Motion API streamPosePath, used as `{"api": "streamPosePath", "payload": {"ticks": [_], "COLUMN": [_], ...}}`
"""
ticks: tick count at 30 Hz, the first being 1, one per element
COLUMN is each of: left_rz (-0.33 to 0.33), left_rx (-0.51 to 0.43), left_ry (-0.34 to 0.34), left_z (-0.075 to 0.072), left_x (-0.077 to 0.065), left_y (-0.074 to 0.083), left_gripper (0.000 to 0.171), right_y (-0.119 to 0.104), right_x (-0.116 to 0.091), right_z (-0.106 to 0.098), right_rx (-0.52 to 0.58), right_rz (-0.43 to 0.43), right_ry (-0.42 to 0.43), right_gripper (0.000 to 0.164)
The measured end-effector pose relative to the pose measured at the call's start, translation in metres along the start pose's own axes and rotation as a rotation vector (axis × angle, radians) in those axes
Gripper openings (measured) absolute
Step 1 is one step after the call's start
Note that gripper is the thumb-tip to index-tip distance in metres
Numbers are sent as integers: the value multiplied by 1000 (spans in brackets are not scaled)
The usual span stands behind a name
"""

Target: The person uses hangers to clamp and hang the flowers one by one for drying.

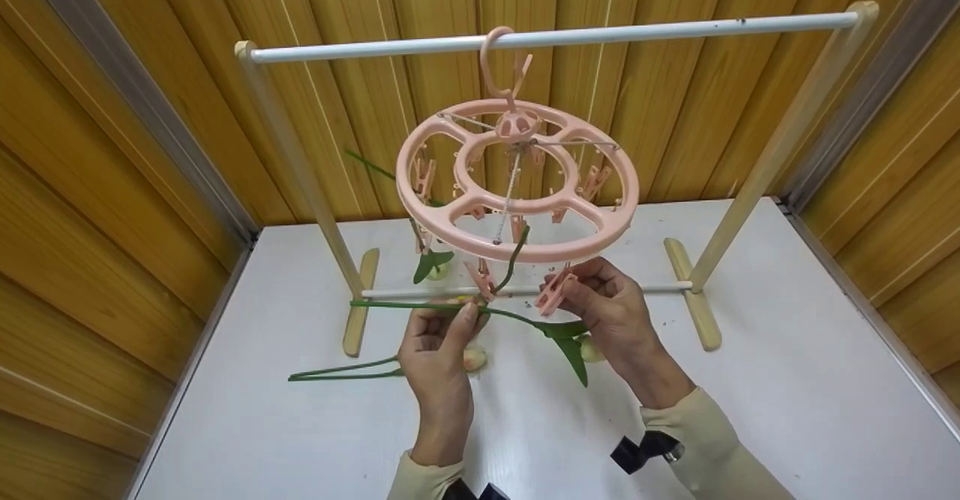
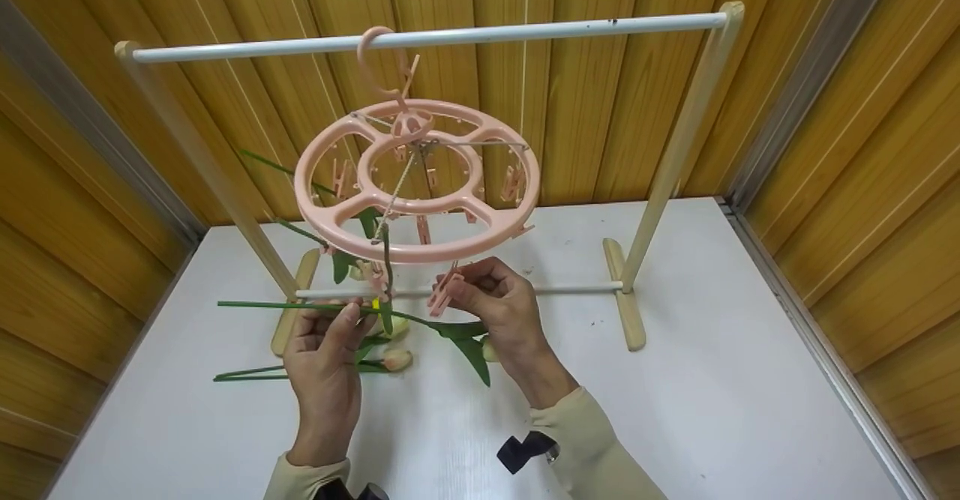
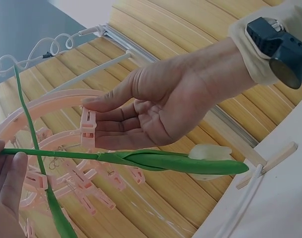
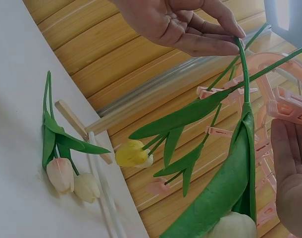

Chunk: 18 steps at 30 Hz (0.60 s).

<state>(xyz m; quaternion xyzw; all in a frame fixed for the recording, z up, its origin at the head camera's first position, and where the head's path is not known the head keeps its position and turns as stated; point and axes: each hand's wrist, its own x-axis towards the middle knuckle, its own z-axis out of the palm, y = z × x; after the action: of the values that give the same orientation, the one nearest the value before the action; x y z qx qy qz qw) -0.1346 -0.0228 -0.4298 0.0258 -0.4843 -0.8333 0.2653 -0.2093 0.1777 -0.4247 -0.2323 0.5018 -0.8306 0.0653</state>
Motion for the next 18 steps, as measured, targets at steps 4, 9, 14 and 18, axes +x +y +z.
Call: {"api": "streamPosePath", "payload": {"ticks": [4,9,14,18], "left_rz": [3,12,18,14], "left_rx": [-2,14,24,17], "left_ry": [3,-7,-7,1], "left_z": [2,6,8,9], "left_x": [0,0,0,1], "left_y": [1,2,2,3], "left_gripper": [36,33,35,37], "right_y": [1,2,3,3], "right_x": [-1,-1,-1,0], "right_z": [1,2,3,4], "right_rx": [10,-8,-21,-20], "right_rz": [6,-3,-13,-24], "right_ry": [5,0,-16,-24], "right_gripper": [13,11,9,8]}}
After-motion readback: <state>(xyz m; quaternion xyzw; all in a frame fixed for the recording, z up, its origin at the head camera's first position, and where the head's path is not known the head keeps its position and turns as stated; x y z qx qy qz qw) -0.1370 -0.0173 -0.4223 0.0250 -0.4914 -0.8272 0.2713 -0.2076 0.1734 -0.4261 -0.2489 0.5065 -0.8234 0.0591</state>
